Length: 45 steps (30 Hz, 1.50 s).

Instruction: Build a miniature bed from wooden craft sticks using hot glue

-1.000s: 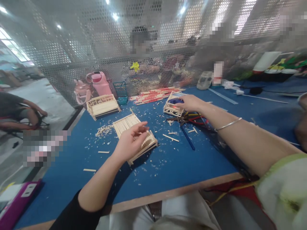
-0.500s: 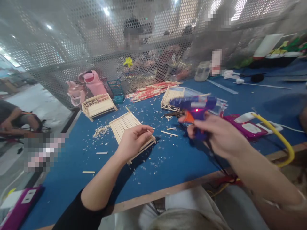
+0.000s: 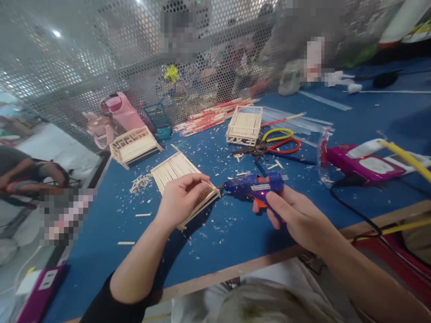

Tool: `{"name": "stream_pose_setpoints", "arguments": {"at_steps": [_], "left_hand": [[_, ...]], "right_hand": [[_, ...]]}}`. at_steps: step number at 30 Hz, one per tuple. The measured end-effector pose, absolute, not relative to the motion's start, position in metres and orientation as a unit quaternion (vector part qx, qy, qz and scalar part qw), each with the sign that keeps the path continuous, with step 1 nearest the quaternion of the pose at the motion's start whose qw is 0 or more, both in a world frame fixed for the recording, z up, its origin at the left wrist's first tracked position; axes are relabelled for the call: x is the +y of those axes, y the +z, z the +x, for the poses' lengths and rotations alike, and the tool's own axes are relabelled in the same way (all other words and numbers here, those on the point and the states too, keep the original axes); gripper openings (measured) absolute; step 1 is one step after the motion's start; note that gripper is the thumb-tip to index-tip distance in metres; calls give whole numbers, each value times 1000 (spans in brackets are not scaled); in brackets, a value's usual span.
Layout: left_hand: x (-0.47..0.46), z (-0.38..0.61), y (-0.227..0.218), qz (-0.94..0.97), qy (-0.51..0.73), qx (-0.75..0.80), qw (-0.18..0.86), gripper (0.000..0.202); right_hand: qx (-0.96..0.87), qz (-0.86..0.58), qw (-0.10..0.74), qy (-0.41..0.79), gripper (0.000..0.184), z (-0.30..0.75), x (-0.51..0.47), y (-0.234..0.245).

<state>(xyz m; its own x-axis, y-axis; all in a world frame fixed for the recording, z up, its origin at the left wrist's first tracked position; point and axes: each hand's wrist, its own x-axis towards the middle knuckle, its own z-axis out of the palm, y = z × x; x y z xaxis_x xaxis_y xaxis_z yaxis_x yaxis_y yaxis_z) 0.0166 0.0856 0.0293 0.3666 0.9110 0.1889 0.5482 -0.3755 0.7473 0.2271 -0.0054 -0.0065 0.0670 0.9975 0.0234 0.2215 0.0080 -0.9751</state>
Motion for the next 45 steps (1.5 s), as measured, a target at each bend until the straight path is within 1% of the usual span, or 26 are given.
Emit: {"name": "stream_pose_setpoints", "arguments": {"at_steps": [8, 15, 20, 27, 36, 40, 45], "left_hand": [[86, 17, 29, 770, 315, 475, 287, 21], [85, 17, 31, 774, 314, 474, 278, 19], [86, 15, 30, 765, 321, 474, 296, 18], [85, 15, 33, 770, 312, 488, 269, 14], [85, 8, 37, 776, 283, 459, 328, 14], [85, 9, 38, 768, 282, 484, 311, 16], [87, 10, 39, 750, 300, 503, 308, 13]], "right_hand": [[-544, -570, 450, 421, 38, 229, -4, -11], [-521, -556, 471, 445, 35, 227, -3, -7], [-500, -544, 484, 469, 36, 226, -2, -9], [-504, -535, 494, 465, 36, 228, -2, -10], [-517, -535, 485, 461, 35, 228, 0, -7], [-519, -543, 479, 453, 34, 230, -2, -7], [-520, -539, 484, 454, 34, 227, -2, -8]]}}
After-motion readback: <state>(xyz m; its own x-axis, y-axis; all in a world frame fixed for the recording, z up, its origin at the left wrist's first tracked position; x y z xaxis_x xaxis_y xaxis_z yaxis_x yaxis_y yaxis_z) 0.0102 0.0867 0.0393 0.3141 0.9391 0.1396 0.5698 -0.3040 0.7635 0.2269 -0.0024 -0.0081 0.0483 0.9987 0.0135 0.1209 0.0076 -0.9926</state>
